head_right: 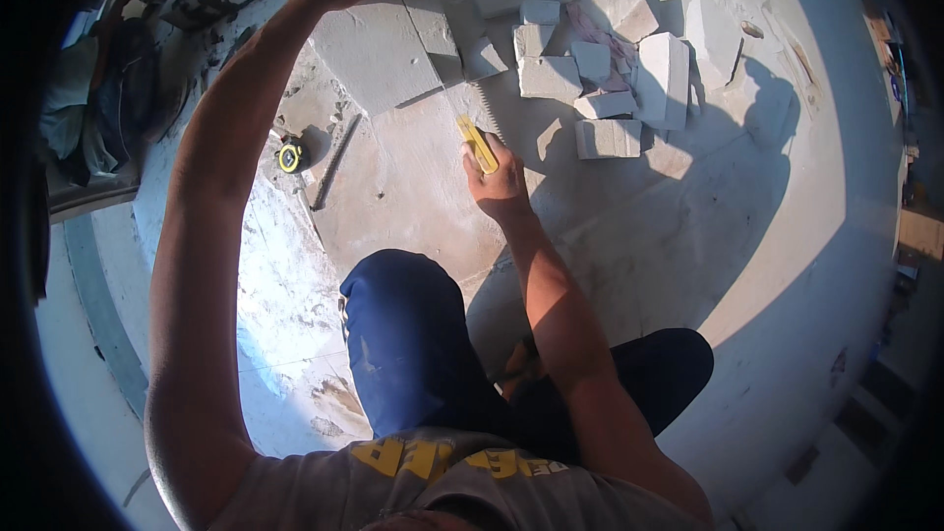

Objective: The person measures a white rectangular block with a tape measure, then uses a hand saw to cut the block into smaller pieces on the floor.

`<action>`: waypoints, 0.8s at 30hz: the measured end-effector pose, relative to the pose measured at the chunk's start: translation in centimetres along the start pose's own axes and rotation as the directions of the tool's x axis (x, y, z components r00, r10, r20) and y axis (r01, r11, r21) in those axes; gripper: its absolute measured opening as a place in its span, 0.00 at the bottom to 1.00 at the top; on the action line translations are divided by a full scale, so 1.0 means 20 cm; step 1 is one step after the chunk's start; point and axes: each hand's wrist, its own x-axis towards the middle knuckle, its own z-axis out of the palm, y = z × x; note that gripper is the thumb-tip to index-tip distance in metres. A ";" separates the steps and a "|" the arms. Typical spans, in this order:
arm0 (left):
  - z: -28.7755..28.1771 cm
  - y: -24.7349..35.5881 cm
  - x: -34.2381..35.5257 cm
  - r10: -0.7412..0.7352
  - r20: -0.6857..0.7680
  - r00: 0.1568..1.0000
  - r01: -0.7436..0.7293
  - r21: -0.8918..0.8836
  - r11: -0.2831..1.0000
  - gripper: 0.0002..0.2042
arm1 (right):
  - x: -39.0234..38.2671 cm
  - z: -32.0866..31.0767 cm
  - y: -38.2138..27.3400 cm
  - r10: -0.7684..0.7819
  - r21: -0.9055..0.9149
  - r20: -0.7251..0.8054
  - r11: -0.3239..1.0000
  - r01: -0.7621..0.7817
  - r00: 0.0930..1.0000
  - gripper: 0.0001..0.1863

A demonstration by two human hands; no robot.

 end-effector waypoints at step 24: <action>-0.10 -0.15 0.02 0.108 0.045 0.993 -0.103 -0.105 0.989 0.43 | -0.22 -0.03 0.00 -0.067 -0.068 -0.068 0.996 0.063 0.995 0.15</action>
